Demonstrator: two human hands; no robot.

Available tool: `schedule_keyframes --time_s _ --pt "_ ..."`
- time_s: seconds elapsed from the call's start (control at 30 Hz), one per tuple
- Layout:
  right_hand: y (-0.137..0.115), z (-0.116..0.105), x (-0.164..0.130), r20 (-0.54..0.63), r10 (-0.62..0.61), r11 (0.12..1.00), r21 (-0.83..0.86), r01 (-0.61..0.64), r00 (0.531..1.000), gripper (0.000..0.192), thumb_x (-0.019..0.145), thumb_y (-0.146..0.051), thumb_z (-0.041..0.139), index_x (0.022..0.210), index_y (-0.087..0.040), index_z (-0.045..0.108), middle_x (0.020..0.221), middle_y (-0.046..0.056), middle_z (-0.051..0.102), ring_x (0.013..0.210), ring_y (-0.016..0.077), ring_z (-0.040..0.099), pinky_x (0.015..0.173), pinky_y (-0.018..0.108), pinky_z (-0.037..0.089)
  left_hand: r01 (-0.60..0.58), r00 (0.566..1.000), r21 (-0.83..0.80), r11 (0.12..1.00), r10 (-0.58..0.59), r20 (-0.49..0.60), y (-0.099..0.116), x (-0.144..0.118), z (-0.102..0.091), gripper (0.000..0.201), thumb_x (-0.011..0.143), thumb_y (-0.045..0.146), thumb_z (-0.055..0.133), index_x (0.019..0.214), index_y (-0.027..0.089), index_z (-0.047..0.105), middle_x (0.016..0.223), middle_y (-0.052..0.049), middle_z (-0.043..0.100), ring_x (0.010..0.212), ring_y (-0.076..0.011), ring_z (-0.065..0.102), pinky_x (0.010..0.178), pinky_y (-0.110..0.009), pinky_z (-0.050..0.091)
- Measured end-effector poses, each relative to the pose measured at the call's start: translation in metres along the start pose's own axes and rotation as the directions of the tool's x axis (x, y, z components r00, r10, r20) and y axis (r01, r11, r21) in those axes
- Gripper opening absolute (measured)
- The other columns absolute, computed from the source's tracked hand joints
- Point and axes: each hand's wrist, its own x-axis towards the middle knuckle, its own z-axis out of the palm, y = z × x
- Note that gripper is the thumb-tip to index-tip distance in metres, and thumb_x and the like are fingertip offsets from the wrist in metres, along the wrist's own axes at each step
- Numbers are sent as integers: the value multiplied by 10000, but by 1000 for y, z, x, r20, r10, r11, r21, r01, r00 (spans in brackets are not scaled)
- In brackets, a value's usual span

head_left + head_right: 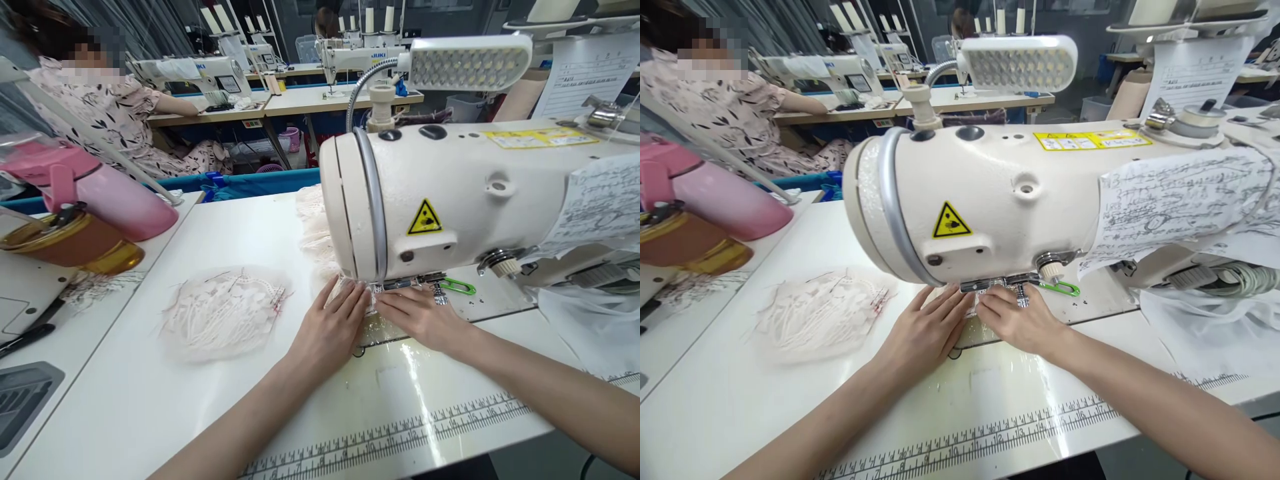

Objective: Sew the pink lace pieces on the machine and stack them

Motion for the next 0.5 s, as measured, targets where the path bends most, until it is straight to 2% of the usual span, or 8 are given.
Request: schedule_keyframes --time_s 0.13,0.3,0.5 --pt "1 -4 1 20 19 999 -32 -18 1000 360 854 21 418 1031 -186 655 1021 10 715 860 133 601 722 277 432 48 999 9 999 -48 -10 5 1 -1 313 938 225 444 1162 100 624 1189 -126 658 1127 -271 611 1060 -486 400" --pt "1 -3 -1 43 152 988 -48 -150 988 348 861 -25 457 1036 -243 663 1012 10 710 856 151 596 730 299 415 52 999 35 998 -52 2 8 0 -2 329 946 248 442 1197 115 607 1183 -129 661 1132 -275 608 1043 -489 411" --pt "5 4 -11 57 141 989 -59 -138 988 496 808 -5 531 1216 -279 593 1099 19 685 907 166 616 805 331 446 67 998 66 996 -68 13 10 0 -1 346 954 299 436 1222 150 596 1195 -114 657 1140 -265 602 1031 -475 414"
